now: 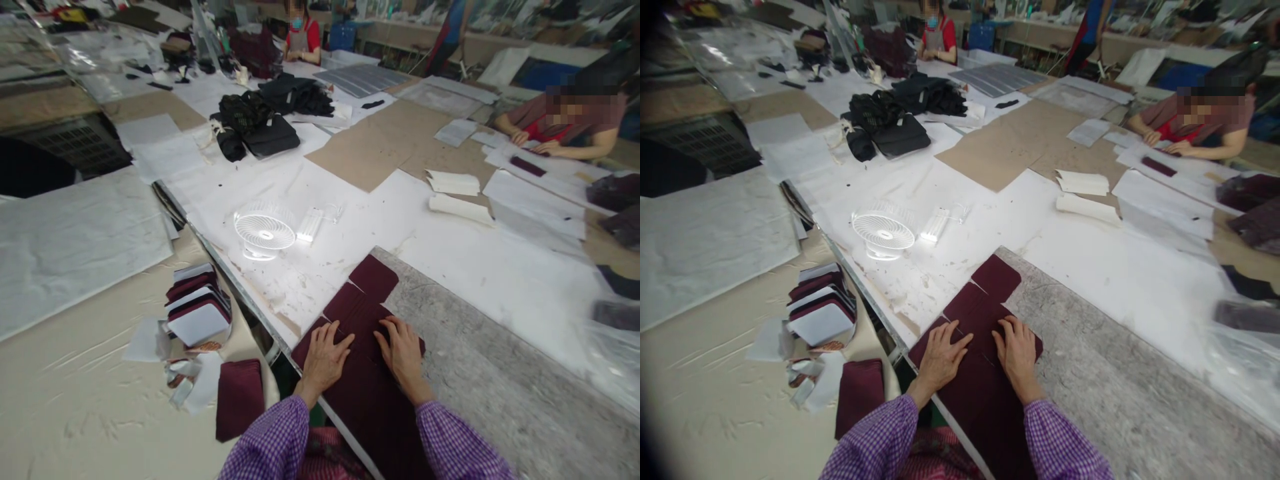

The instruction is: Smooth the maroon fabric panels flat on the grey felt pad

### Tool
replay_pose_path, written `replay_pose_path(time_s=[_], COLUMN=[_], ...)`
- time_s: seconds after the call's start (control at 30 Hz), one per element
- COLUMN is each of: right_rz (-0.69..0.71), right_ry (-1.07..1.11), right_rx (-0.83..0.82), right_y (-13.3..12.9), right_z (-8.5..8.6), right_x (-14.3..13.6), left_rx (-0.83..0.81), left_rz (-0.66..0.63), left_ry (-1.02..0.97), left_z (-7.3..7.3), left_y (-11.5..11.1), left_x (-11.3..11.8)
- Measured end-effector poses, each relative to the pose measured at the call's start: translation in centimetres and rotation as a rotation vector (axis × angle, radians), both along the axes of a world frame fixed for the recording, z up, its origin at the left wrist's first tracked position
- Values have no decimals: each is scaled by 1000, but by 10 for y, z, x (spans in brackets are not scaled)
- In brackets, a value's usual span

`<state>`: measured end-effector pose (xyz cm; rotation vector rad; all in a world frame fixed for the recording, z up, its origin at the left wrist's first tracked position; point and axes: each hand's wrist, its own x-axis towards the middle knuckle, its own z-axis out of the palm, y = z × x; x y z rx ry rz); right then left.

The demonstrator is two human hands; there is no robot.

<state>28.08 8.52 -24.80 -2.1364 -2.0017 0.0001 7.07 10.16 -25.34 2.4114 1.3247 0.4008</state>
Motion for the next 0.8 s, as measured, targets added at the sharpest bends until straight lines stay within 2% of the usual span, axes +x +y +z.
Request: replay_pose_path(time_s=[0.2,0.37,0.43,0.57,0.63,0.7,0.8], right_rz=[-41,-71,-79,-71,-58,-43,-39], right_ry=[-14,-30,-40,-47,-42,-34,-19], right_rx=[7,-12,-8,-5,-10,-17,-26], right_y=[5,1,0,-2,-3,-4,-6], right_z=[-25,-31,-30,-30,-30,-30,-29], right_x=[-24,-25,-24,-20,-17,-14,-11], left_rx=[-15,-71,-43,26,32,38,61], left_rz=[-4,45,53,-97,-75,-37,-39], left_ry=[-25,-130,-151,-82,-33,-6,6], left_z=[3,9,10,2,-5,-11,-15], left_y=[1,11,17,25,25,23,20], left_x=[0,1,13,58,79,90,93])
